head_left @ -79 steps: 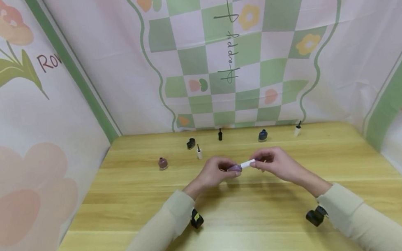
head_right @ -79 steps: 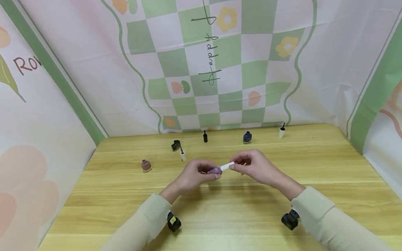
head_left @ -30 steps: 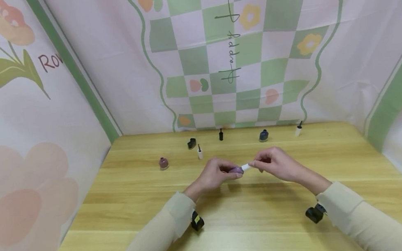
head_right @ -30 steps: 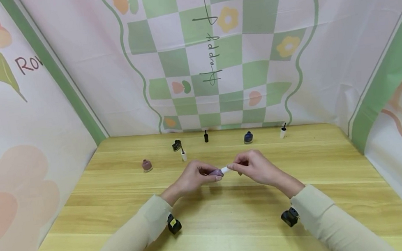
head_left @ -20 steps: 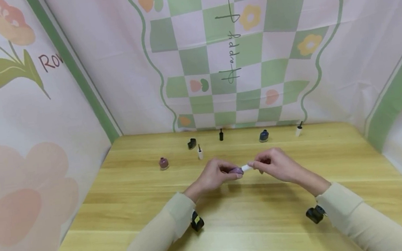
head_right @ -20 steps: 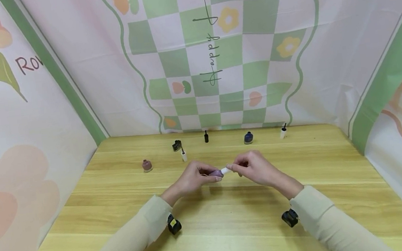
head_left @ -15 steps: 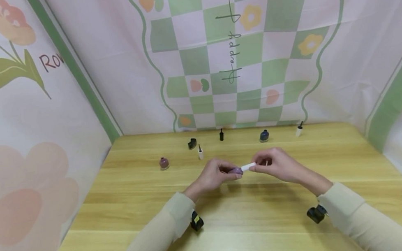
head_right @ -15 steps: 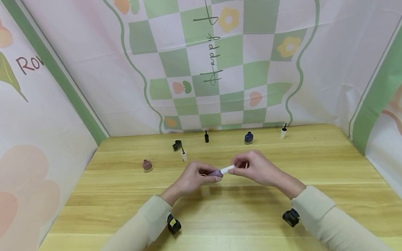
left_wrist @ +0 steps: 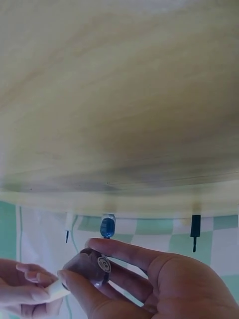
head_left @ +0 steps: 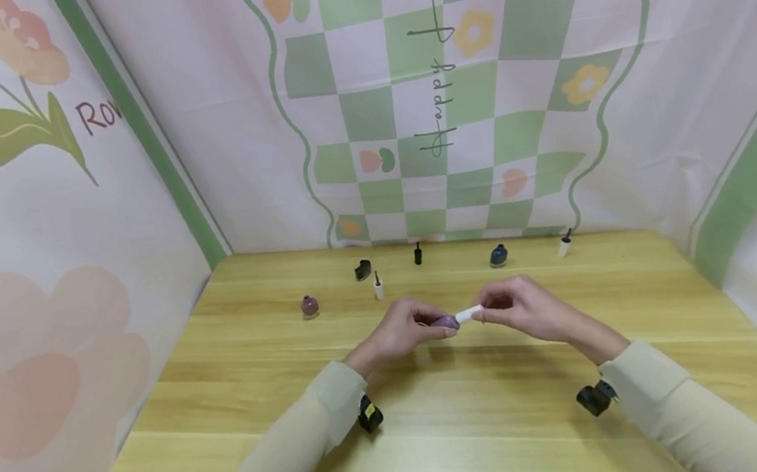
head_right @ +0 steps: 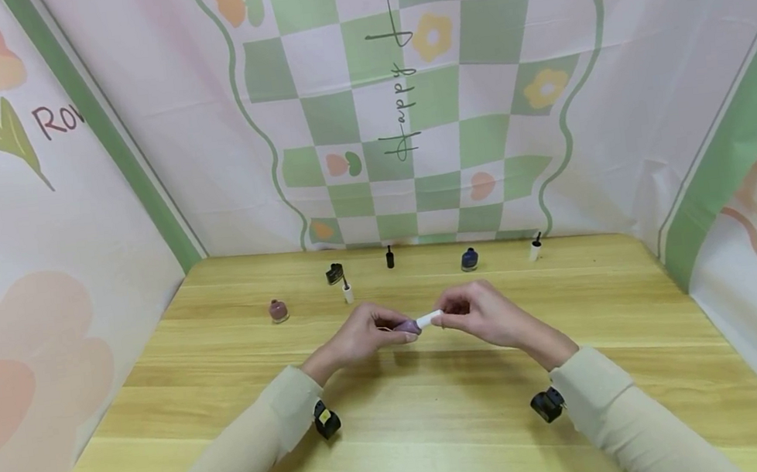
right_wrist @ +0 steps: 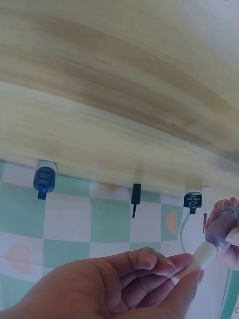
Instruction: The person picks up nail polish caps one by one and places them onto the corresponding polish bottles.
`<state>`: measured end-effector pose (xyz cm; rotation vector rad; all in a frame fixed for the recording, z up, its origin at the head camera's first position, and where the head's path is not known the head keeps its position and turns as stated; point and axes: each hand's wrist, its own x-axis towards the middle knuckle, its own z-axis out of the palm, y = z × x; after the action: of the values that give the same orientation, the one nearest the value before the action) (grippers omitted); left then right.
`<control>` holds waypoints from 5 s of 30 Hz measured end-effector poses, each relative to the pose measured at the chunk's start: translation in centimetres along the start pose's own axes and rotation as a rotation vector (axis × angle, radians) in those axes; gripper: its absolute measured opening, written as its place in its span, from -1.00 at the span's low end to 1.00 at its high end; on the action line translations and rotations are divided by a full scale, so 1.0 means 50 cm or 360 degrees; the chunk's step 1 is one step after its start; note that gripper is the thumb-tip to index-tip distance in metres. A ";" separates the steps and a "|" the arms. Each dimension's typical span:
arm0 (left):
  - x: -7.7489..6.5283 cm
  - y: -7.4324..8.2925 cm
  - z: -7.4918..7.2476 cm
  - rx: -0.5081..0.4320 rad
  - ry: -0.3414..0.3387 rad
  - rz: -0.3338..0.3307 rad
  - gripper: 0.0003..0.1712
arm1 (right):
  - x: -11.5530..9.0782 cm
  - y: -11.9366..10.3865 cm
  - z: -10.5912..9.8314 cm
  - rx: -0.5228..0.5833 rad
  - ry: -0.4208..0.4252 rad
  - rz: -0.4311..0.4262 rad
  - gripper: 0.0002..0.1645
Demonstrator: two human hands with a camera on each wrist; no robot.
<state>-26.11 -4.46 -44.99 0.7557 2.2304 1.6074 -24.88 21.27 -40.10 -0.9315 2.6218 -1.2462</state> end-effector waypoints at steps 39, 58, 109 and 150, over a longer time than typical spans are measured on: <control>0.002 -0.002 -0.009 -0.0064 -0.0053 -0.0010 -0.82 | 0.006 0.000 -0.015 0.0087 -0.0087 0.0028 -0.82; 0.004 -0.006 0.000 0.0012 -0.0002 0.0050 -0.82 | 0.009 -0.004 -0.008 -0.0202 -0.0048 -0.0004 -0.76; -0.003 0.004 0.002 0.0067 0.0000 0.0040 -0.81 | 0.008 0.001 -0.012 -0.0253 -0.0167 -0.0176 -0.63; -0.003 0.003 0.000 0.0082 0.0029 0.0043 -0.82 | 0.001 -0.001 -0.012 -0.0157 -0.0080 -0.0048 -0.87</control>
<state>-25.96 -4.50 -44.87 0.7908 2.2918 1.5811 -25.07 21.63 -39.64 -1.0080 2.6608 -1.0933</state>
